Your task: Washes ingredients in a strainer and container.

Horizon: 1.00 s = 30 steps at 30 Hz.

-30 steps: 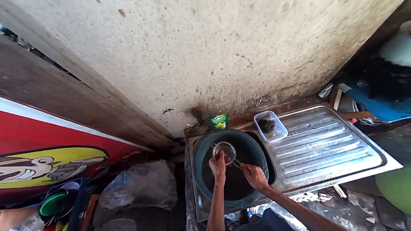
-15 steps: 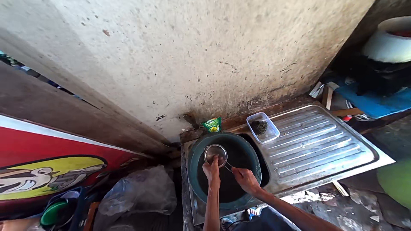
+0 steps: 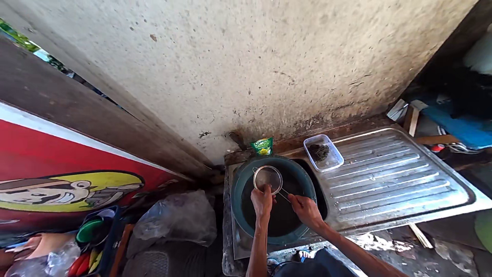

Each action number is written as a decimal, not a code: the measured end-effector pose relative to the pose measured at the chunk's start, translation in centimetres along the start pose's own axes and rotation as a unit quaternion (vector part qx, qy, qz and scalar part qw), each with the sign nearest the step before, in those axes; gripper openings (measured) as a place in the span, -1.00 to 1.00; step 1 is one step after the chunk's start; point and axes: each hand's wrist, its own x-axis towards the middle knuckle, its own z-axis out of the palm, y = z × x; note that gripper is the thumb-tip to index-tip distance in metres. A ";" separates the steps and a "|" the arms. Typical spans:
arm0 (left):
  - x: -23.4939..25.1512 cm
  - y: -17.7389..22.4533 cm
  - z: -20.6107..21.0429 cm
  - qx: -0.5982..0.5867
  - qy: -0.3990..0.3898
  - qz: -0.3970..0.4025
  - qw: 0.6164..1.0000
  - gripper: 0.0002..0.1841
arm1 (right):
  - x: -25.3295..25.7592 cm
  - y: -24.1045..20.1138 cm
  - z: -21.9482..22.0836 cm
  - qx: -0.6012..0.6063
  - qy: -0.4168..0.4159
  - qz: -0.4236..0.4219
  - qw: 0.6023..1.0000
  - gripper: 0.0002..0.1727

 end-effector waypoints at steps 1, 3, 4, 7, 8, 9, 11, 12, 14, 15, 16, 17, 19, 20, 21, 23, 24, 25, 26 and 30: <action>-0.1 -0.3 -0.2 0.022 -0.013 0.008 1.000 -0.84 | -0.1 0.0 -0.4 -0.013 0.003 0.004 1.000 -0.39; -0.3 -0.8 -0.5 0.081 -0.018 0.024 0.996 -0.77 | -0.7 -0.1 -1.1 -0.041 0.012 0.002 0.999 -0.39; -0.5 -0.9 -0.6 0.095 -0.023 0.028 0.995 -0.71 | -1.1 -0.2 -1.5 -0.051 0.020 -0.002 0.999 -0.40; -1.7 -1.1 -0.3 0.079 -0.033 0.024 0.996 -0.49 | -1.5 0.0 -2.2 -0.049 0.029 0.006 0.998 -0.39; -2.4 -1.0 -0.1 0.061 -0.051 0.022 0.997 -0.47 | -1.5 0.2 -2.4 -0.040 0.027 0.014 0.999 -0.40; -3.1 -0.7 0.1 0.058 -0.081 0.021 0.995 -0.51 | -1.5 0.3 -2.6 -0.026 0.023 0.021 0.999 -0.40; -4.6 -0.4 0.8 0.051 -0.158 0.019 0.986 -0.56 | -1.9 0.8 -2.6 -0.003 0.008 0.018 1.000 -0.43; -5.3 -0.6 1.5 0.029 -0.184 0.026 0.982 -0.57 | -2.2 0.8 -2.5 0.008 -0.007 0.011 1.000 -0.45; -6.0 -1.3 2.8 -0.058 -0.185 0.032 0.980 -0.59 | -2.6 1.1 -1.8 0.033 -0.039 -0.013 0.999 -0.46; -6.2 -1.7 3.2 -0.097 -0.162 0.029 0.982 -0.57 | -2.7 1.4 -1.6 0.046 -0.063 -0.022 0.997 -0.46; -6.2 -1.9 3.3 -0.120 -0.136 0.023 0.983 -0.55 | -2.6 1.6 -1.8 0.054 -0.091 -0.022 0.994 -0.44; -6.2 -2.1 3.1 -0.130 -0.110 0.013 0.985 -0.54 | -2.3 2.0 -2.2 0.056 -0.109 -0.013 0.992 -0.41; -6.1 -2.3 1.5 -0.140 -0.069 -0.025 0.987 -0.55 | -0.9 3.7 -3.9 0.074 -0.074 0.032 0.994 -0.39; -6.3 -2.4 0.3 -0.142 -0.054 -0.044 0.987 -0.55 | 0.3 5.2 -5.0 0.077 -0.019 0.066 0.995 -0.40; -6.5 -2.7 -1.0 -0.136 -0.038 -0.056 0.988 -0.56 | 1.9 7.0 -6.4 0.071 0.043 0.111 0.990 -0.39; -7.0 -3.8 -3.6 -0.108 -0.002 -0.068 0.992 -0.56 | 6.0 11.6 -8.8 0.092 0.147 0.208 0.963 -0.22; -7.5 -4.3 -4.7 -0.095 0.018 -0.072 0.993 -0.56 | 8.2 13.7 -9.8 0.123 0.167 0.250 0.946 -0.13; -8.0 -4.8 -5.6 -0.085 0.031 -0.078 0.993 -0.55 | 10.3 15.2 -10.7 0.157 0.169 0.278 0.932 -0.07; -8.6 -5.3 -6.4 -0.080 0.038 -0.083 0.993 -0.55 | 12.1 16.3 -11.3 0.178 0.164 0.288 0.927 -0.04; -10.8 -7.5 -8.5 -0.078 0.046 -0.093 0.992 -0.55 | 17.5 16.3 -13.4 0.138 0.159 0.278 0.937 -0.25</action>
